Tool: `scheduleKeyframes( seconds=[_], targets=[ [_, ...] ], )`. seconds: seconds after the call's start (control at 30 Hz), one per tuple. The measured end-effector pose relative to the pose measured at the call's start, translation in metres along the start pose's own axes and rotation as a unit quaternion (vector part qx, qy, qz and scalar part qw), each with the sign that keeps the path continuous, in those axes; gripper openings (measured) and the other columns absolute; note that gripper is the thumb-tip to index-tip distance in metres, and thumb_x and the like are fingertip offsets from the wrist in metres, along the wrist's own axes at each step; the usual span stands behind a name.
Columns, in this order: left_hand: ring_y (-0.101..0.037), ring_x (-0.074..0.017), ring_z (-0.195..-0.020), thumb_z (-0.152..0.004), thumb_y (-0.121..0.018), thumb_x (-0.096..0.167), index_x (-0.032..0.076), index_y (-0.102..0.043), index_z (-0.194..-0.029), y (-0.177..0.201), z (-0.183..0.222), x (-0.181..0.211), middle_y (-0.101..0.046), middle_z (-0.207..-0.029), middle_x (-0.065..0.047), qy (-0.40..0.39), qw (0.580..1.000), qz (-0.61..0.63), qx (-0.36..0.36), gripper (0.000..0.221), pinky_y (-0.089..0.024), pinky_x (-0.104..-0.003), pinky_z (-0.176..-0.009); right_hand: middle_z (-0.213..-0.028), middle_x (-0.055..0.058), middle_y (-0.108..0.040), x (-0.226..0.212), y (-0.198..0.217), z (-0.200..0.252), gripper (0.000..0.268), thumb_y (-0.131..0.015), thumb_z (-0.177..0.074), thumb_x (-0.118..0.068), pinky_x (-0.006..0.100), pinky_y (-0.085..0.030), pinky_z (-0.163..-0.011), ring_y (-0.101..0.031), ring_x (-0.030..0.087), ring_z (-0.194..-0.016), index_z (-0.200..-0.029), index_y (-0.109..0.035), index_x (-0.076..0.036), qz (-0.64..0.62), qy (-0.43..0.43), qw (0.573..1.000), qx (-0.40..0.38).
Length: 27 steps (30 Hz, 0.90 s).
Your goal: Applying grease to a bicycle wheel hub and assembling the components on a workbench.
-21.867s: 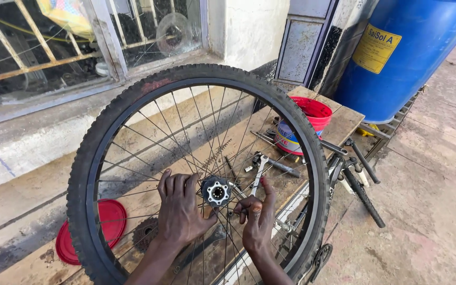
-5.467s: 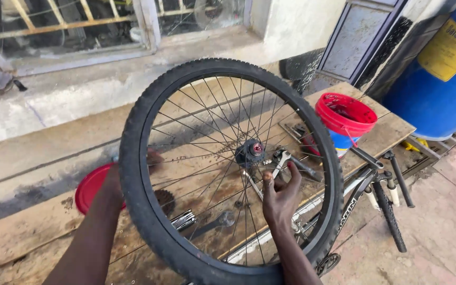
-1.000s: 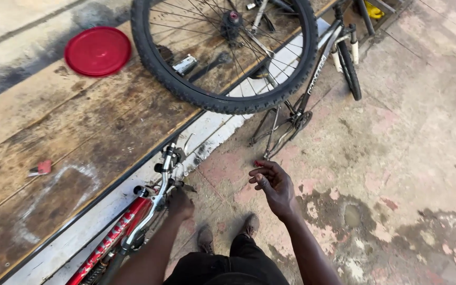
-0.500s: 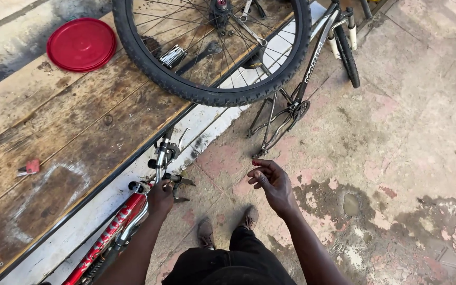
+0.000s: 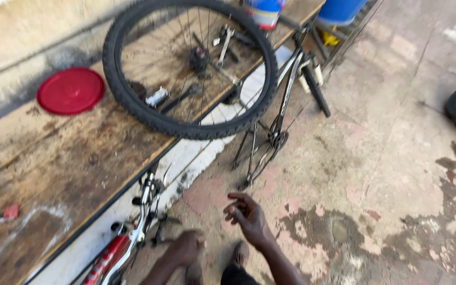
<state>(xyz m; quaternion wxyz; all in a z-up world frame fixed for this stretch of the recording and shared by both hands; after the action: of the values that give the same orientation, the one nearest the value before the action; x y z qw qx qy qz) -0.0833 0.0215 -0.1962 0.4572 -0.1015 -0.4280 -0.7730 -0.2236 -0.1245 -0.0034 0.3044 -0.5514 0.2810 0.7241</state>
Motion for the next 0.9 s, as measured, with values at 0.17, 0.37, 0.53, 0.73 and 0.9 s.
scheduleKeyframes(
  seconds=[0.17, 0.37, 0.53, 0.73, 0.9],
  targets=[
    [-0.064, -0.0213, -0.136, -0.103, -0.067, 0.036, 0.007, -0.045, -0.153, -0.01, -0.008, 0.008, -0.057, -0.152, -0.01, -0.05, 0.977, 0.05, -0.203, 0.062, -0.053, -0.036, -0.11, -0.096, 0.013, -0.078, 0.004, -0.001, -0.002, 0.054, -0.066, -0.092, -0.035, 0.036, -0.06, -0.068, -0.074, 0.022, -0.079, -0.137, -0.062, -0.004, -0.055, -0.034, 0.998, 0.024],
    [-0.081, -0.0265, -0.112, -0.094, -0.038, 0.065, 0.014, -0.065, -0.129, 0.163, 0.026, 0.09, -0.079, -0.122, -0.013, -0.037, 0.952, 0.239, 0.186, 0.067, -0.071, -0.04, -0.09, -0.094, 0.018, -0.08, 0.013, 0.012, -0.011, 0.047, -0.069, -0.092, -0.026, 0.036, -0.058, -0.066, -0.073, 0.026, -0.076, -0.13, -0.064, 0.0, -0.117, -0.039, 0.992, 0.039],
    [-0.058, -0.0352, -0.127, -0.102, -0.059, 0.03, 0.012, -0.059, -0.137, 0.286, -0.006, 0.153, -0.059, -0.139, -0.018, -0.289, 0.82, 0.017, 0.493, 0.039, -0.056, -0.047, -0.097, -0.089, 0.017, -0.077, 0.016, 0.028, -0.025, 0.041, -0.067, -0.093, -0.022, 0.034, -0.055, -0.061, -0.071, 0.024, -0.071, -0.128, -0.066, 0.0, -0.115, -0.029, 0.99, 0.077],
    [-0.009, -0.0414, -0.158, -0.083, -0.057, 0.082, 0.007, -0.018, -0.164, 0.359, -0.161, 0.158, -0.014, -0.171, -0.025, -0.031, 0.898, -0.148, 0.414, 0.118, -0.009, -0.06, -0.125, -0.093, 0.01, -0.075, -0.01, 0.032, -0.051, 0.057, -0.071, -0.091, -0.039, 0.032, -0.058, -0.069, -0.073, 0.02, -0.079, -0.134, -0.062, -0.003, -0.075, -0.017, 0.996, -0.039],
    [0.003, -0.0473, -0.157, -0.072, -0.042, 0.102, 0.004, -0.009, -0.164, 0.345, -0.221, 0.129, 0.011, -0.173, -0.024, 0.09, 0.916, -0.22, 0.322, 0.139, -0.003, -0.063, -0.125, -0.096, 0.007, -0.073, -0.009, 0.07, -0.093, 0.057, -0.067, -0.093, -0.042, 0.035, -0.058, -0.074, -0.072, 0.021, -0.083, -0.138, -0.061, -0.008, -0.066, -0.046, 0.995, -0.058]
  ],
)
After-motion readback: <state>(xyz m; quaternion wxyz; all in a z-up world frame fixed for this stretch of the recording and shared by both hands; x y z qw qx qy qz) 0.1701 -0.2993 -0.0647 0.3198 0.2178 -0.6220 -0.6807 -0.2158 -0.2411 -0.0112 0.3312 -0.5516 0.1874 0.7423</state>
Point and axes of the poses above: each hand's wrist, its own z-axis away from the middle knuckle, its own y-axis out of the back of the hand, x = y × z, the point moved 7 cm from there along -z, towards the middle knuckle
